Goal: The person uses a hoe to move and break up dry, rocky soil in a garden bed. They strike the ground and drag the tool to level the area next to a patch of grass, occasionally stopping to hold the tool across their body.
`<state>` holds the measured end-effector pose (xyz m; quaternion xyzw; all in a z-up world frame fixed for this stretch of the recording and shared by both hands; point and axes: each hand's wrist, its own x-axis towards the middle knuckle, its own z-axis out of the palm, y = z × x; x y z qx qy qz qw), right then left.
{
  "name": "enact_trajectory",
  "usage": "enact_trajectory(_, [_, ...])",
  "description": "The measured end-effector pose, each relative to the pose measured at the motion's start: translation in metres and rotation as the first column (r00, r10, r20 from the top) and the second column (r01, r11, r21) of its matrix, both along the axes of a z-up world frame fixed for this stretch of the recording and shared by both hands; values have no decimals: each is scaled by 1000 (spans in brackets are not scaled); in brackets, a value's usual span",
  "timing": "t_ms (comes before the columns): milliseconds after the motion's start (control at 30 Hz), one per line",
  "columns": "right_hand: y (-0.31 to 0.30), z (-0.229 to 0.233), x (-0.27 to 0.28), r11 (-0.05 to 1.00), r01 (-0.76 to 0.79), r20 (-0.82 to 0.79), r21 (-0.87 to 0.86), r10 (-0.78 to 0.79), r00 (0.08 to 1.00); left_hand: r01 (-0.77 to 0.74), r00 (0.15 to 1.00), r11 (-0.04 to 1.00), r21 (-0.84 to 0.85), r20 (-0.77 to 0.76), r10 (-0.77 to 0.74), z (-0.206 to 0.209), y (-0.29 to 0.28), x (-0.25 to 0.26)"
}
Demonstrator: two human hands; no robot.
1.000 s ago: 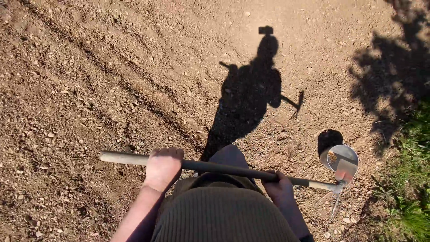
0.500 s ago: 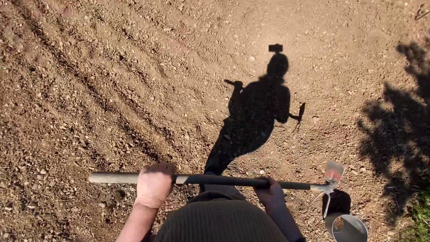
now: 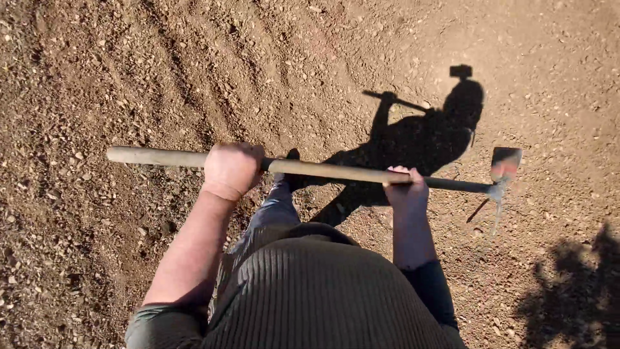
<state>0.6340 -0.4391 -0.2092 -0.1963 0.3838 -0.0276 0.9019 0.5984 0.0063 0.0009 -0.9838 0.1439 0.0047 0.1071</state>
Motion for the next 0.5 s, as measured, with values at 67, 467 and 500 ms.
enact_trajectory(67, [24,16,62,998,-33,-35,56,35,999,-43,999,998,-56,-4,42,-33,28,29])
enact_trajectory(467, [205,-115,364,952,-294,-225,91,307,925,-414,910,900,-140,-64,409,-162,128,197])
enact_trajectory(500, [212,-124,378,942,-319,-268,99,335,903,-396,917,908,-136,-98,386,-172,137,207])
